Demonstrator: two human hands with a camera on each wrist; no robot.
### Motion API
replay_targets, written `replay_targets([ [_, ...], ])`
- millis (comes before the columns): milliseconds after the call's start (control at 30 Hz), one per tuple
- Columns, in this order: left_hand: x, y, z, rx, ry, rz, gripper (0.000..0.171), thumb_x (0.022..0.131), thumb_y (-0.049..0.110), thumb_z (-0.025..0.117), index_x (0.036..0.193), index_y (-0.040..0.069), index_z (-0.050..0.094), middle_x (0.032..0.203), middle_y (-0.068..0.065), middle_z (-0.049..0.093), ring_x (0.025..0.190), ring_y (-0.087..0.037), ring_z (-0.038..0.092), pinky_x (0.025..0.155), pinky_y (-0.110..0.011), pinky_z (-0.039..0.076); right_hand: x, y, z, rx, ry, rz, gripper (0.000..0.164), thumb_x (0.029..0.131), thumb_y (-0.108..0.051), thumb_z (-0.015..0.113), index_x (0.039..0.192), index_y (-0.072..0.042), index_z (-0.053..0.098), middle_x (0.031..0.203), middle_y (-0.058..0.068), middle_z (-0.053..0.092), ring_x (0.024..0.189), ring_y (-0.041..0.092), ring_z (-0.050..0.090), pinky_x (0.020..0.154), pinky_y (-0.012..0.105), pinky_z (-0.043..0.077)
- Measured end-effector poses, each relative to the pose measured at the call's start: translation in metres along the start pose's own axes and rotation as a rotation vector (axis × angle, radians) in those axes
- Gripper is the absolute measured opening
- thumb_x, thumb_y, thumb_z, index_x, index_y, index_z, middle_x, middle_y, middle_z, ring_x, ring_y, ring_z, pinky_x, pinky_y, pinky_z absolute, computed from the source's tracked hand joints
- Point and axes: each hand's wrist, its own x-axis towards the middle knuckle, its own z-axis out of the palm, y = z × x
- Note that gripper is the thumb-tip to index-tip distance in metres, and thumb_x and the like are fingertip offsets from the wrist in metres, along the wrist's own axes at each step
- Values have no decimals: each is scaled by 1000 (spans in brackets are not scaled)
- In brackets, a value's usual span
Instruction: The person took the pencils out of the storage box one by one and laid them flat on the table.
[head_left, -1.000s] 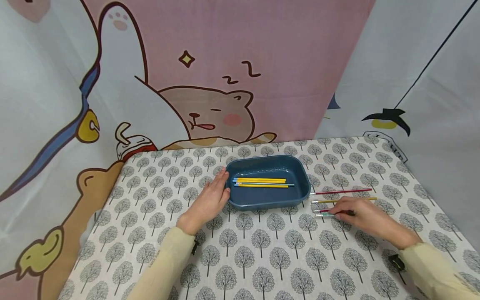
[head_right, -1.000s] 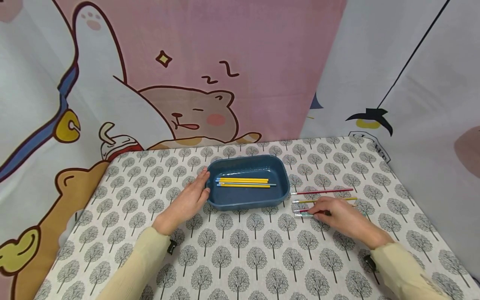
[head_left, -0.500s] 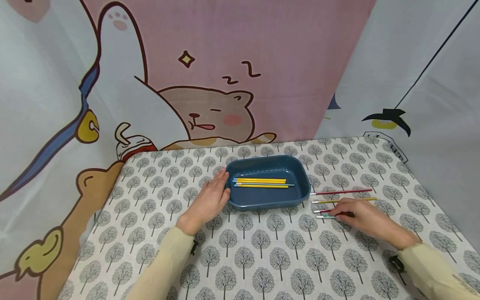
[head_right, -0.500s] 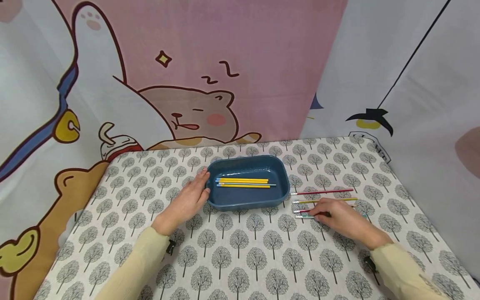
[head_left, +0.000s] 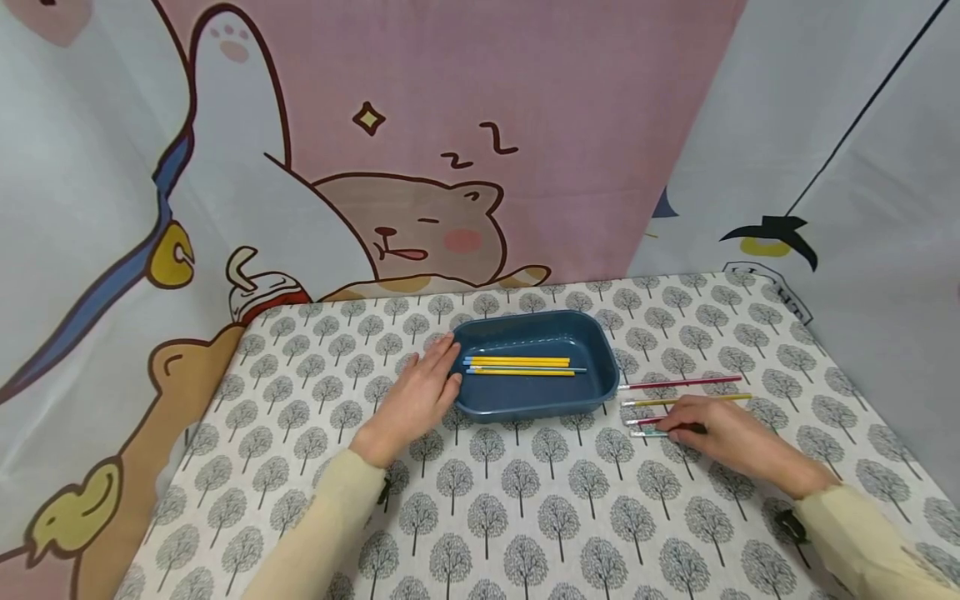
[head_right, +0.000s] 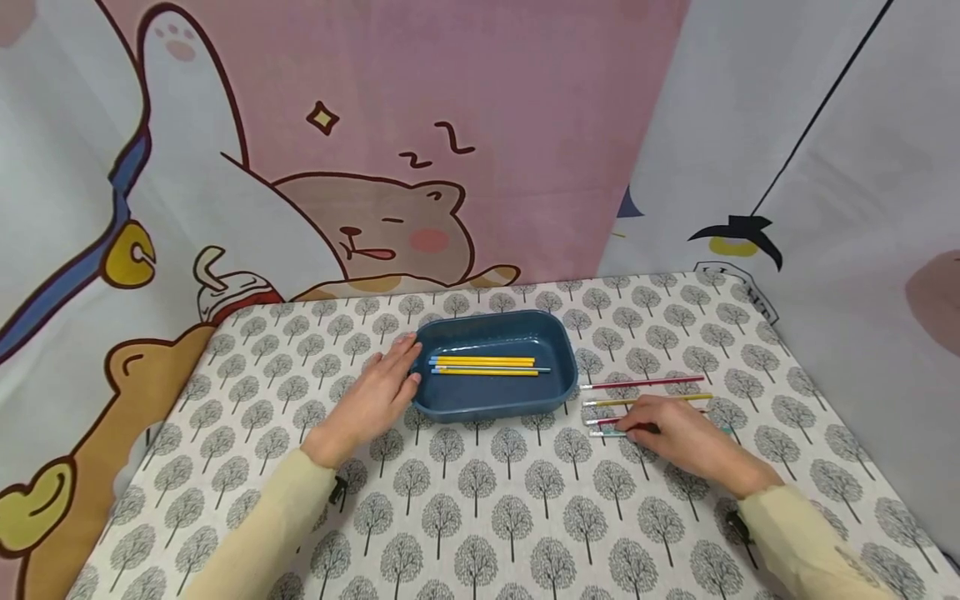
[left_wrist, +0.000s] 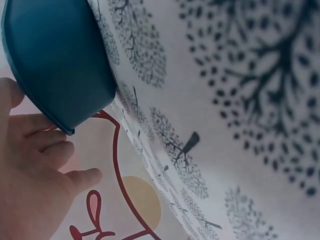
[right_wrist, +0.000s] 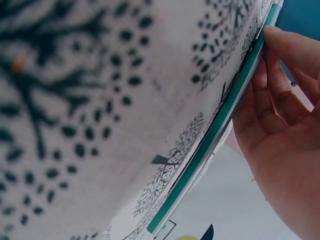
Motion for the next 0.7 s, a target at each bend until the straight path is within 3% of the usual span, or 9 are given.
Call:
replay_targets([
  [200,3,1,-1,-11,-70,-29,62,112,35,40,163,1,27,172,-13,15,156,-32,21,122,-62,24,-1,0,0,-2,7,-8,25,90,-4,78,107,-22,81,102,-17,67,87,-3,61,74,27,58],
  [700,5,-3,2,23,-112,-53,69,112,44,33,165,2,16,173,-13,10,158,-30,16,122,-63,24,-2,1,3,-67,25,-12,25,87,-7,81,108,-22,81,103,-17,67,90,0,62,78,32,59],
])
